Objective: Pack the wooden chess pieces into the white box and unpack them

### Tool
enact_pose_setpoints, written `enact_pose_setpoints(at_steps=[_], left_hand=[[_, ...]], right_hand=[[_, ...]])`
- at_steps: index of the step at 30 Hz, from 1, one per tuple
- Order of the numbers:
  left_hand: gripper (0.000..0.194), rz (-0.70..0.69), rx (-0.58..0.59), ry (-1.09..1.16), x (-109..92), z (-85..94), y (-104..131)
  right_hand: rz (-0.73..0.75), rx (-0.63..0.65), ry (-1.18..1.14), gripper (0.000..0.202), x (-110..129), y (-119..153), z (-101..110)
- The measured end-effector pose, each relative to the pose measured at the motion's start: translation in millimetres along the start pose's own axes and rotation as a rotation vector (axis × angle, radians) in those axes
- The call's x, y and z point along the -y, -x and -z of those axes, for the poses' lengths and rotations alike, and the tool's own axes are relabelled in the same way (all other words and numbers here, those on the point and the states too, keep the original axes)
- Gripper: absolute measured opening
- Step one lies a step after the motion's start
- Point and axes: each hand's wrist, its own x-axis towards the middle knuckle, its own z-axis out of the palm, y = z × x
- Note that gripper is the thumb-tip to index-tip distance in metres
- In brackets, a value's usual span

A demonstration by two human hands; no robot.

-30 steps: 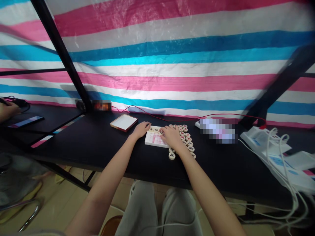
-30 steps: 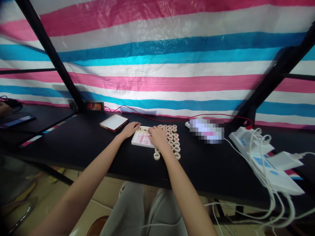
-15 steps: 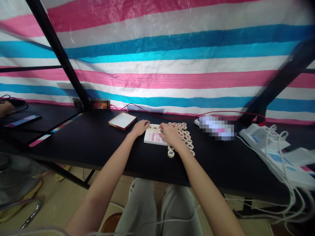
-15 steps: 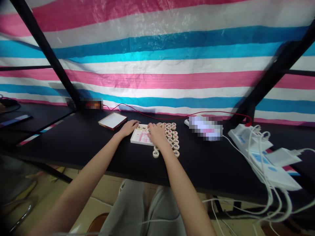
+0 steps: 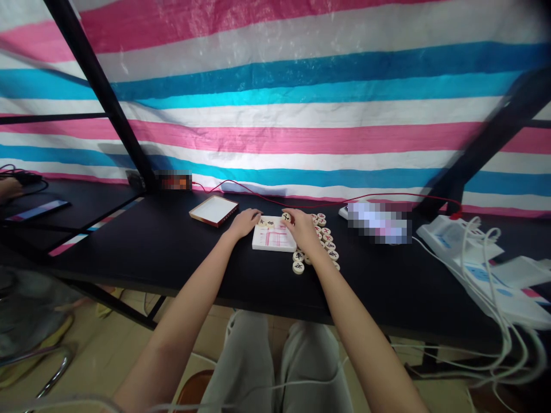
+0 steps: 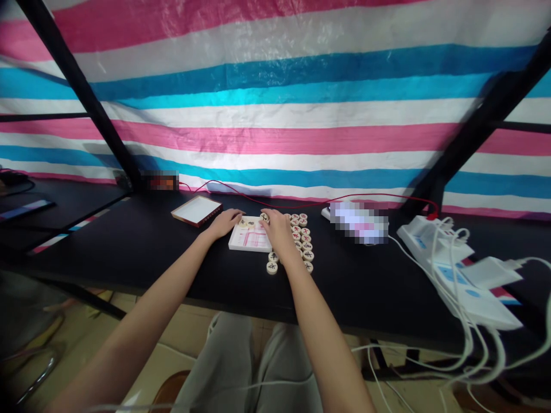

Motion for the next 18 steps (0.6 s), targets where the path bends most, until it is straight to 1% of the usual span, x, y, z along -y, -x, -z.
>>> enact_pose_setpoints(at_steps=[3,5,8,11,13,16,18], left_hand=[[0.038,0.007,0.003,0.005,-0.7,0.7,0.1],[0.038,0.01,0.004,0.009,-0.7,1.0,0.0],[0.038,0.01,0.006,0.022,0.6,1.2,-0.7],[0.038,0.003,0.006,0.032,2.8,1.0,-1.9],[0.038,-0.004,0.009,0.038,4.3,0.8,-2.5],[0.039,-0.017,0.003,0.049,5.3,0.5,-2.6],[0.039,-0.015,-0.002,0.049,5.3,0.3,-2.4]], right_hand=[[-0.02,-0.101,-0.112,0.03,5.2,4.1,8.6],[-0.021,-0.15,-0.157,0.03,9.8,12.2,17.1],[-0.021,-0.181,-0.179,0.031,13.3,33.7,30.5],[-0.024,-0.202,-0.18,0.031,9.1,62.5,41.4],[-0.045,-0.201,-0.182,0.03,2.9,82.3,46.8],[-0.051,-0.12,-0.202,0.03,-6.6,107.2,52.8],[-0.03,-0.087,-0.213,0.03,-10.9,118.4,56.1]])
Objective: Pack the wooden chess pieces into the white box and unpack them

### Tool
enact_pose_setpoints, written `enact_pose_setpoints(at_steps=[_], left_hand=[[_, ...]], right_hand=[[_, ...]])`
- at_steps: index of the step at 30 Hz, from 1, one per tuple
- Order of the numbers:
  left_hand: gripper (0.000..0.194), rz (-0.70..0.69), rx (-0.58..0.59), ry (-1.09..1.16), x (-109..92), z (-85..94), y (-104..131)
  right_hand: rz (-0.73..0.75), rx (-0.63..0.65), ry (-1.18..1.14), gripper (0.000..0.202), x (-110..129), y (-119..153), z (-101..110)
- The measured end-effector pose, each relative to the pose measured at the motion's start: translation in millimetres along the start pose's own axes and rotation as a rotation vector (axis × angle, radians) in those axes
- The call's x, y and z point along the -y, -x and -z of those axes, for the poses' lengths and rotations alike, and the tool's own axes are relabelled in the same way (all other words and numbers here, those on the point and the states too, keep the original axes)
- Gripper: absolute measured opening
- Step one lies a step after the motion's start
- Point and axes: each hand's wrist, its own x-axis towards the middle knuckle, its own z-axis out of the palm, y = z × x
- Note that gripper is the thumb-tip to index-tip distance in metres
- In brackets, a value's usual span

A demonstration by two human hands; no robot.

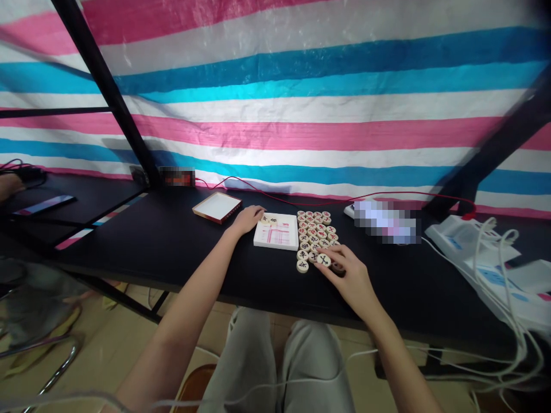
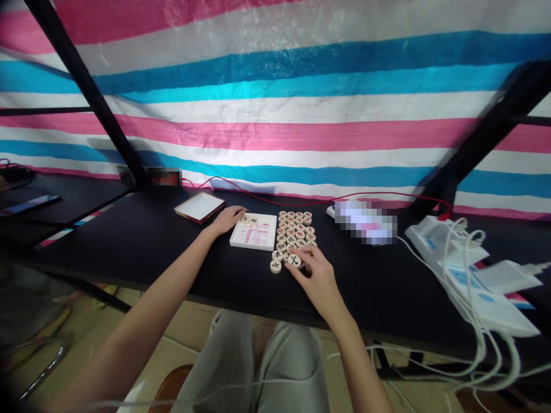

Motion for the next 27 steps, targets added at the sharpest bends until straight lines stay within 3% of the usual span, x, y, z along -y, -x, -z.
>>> enact_pose_setpoints(at_steps=[4,9,20,27], left_hand=[[0.038,0.025,0.004,-0.009,-0.3,-0.4,0.2],[0.038,0.025,0.001,-0.007,0.0,-0.8,0.8],[0.038,0.008,0.001,-0.035,1.3,-2.3,0.0],[0.039,0.003,-0.001,-0.04,-0.3,-1.0,1.1]], right_hand=[[0.069,0.005,0.112,0.029,-4.1,8.6,6.4],[0.128,0.104,0.359,0.026,-6.9,8.9,8.1],[0.07,0.159,0.39,0.032,0.5,10.0,8.9],[0.087,0.171,0.351,0.022,4.1,10.0,9.8]])
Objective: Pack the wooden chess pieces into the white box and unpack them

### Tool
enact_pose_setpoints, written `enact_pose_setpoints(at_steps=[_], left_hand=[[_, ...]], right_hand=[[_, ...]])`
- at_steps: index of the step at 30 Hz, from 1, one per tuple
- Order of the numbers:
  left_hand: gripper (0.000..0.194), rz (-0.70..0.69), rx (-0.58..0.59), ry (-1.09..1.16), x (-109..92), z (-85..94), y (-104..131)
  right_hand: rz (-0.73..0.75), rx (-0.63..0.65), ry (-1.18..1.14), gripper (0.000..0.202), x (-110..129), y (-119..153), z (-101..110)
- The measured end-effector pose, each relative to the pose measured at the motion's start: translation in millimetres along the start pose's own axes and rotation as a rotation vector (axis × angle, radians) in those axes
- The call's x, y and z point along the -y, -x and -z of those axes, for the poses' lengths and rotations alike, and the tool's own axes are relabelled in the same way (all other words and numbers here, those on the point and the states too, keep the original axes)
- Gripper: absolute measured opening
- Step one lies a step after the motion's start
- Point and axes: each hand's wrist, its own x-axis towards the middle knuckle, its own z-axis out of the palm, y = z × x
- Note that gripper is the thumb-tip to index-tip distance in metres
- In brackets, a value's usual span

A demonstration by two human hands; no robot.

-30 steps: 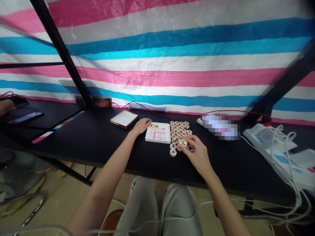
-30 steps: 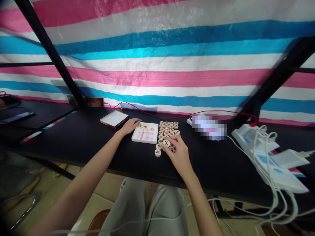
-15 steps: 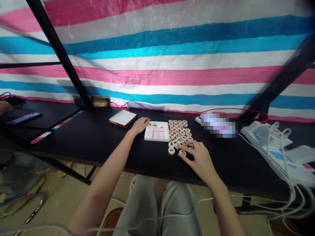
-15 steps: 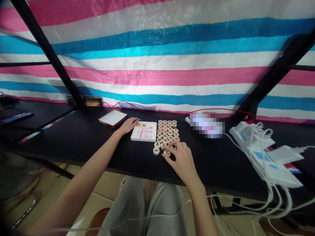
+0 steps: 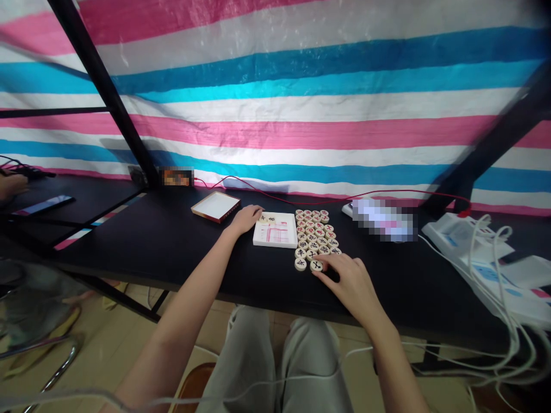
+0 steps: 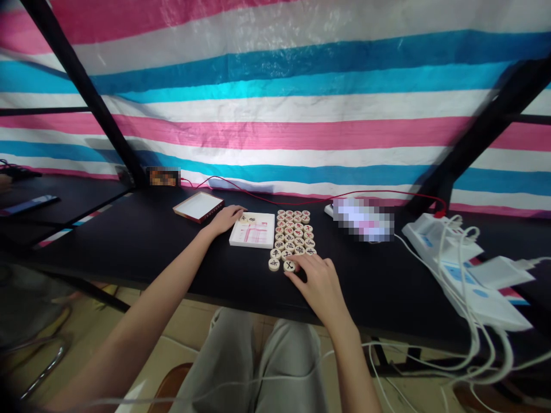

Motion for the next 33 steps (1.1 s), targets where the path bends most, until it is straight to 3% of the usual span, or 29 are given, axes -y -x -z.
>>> enact_pose_setpoints(at_steps=[16,23,29,33], left_hand=[[0.038,-0.004,0.001,-0.01,-2.4,1.8,1.5],[0.038,-0.001,0.002,0.0,0.6,-0.8,-1.4],[0.038,0.0,-0.005,0.012,4.0,-3.7,-3.8],[0.038,-0.002,-0.01,0.02,2.4,-3.3,-2.8]], right_hand=[[0.037,-0.041,-0.049,0.019,2.6,0.6,2.6],[-0.034,-0.145,-0.107,0.02,2.7,-4.4,0.0],[0.031,-0.088,-0.075,0.021,17.0,-58.8,-9.7],[0.091,0.016,0.038,0.025,30.9,-109.0,-32.1]])
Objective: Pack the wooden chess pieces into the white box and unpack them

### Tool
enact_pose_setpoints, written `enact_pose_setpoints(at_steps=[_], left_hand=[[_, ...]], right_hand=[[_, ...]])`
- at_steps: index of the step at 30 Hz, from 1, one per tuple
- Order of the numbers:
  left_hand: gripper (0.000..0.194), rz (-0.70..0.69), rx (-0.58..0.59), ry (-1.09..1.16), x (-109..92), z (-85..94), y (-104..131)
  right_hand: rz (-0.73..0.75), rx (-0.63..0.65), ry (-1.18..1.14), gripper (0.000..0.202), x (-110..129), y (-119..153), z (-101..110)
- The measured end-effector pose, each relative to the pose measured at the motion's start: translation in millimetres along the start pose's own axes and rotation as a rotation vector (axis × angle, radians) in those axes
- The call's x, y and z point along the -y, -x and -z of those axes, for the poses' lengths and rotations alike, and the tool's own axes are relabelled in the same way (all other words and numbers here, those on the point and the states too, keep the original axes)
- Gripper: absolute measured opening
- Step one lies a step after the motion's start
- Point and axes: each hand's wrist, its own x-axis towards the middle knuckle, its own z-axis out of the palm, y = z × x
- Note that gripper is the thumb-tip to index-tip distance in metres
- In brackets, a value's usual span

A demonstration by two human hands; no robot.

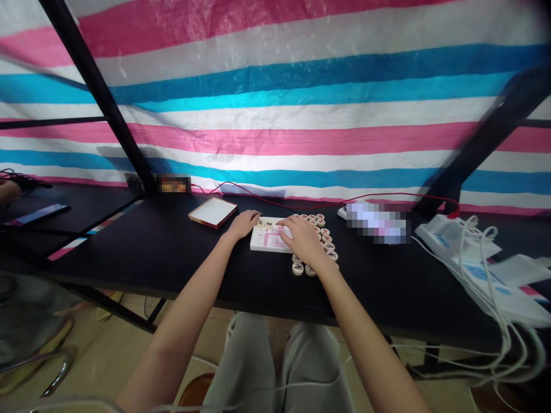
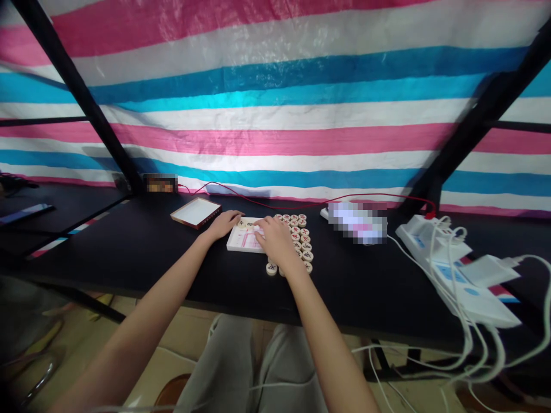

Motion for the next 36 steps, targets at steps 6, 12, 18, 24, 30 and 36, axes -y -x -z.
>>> enact_pose_setpoints(at_steps=[6,12,18,24,30,36], left_hand=[[0.038,-0.013,-0.015,-0.001,-0.1,-0.7,0.1],[0.038,-0.008,-0.023,0.001,1.2,-1.8,-0.3],[0.038,-0.006,-0.011,-0.011,0.0,-0.2,-0.7],[0.038,-0.005,-0.008,-0.011,-0.6,0.3,-0.2],[0.038,0.003,0.006,-0.005,-1.6,1.3,-0.2],[0.039,0.019,0.019,-0.003,-3.1,2.9,0.3]], right_hand=[[0.017,0.199,0.209,0.028,8.0,-36.4,-34.0],[0.029,0.158,0.282,0.024,7.0,-35.0,-38.8],[0.046,0.139,0.233,0.02,5.0,-35.5,-42.7],[0.021,0.045,0.13,0.019,5.2,-32.3,-28.8],[-0.035,-0.176,-0.003,0.018,1.5,-2.5,2.4],[-0.132,-0.168,-0.225,0.023,-13.2,15.5,5.3]])
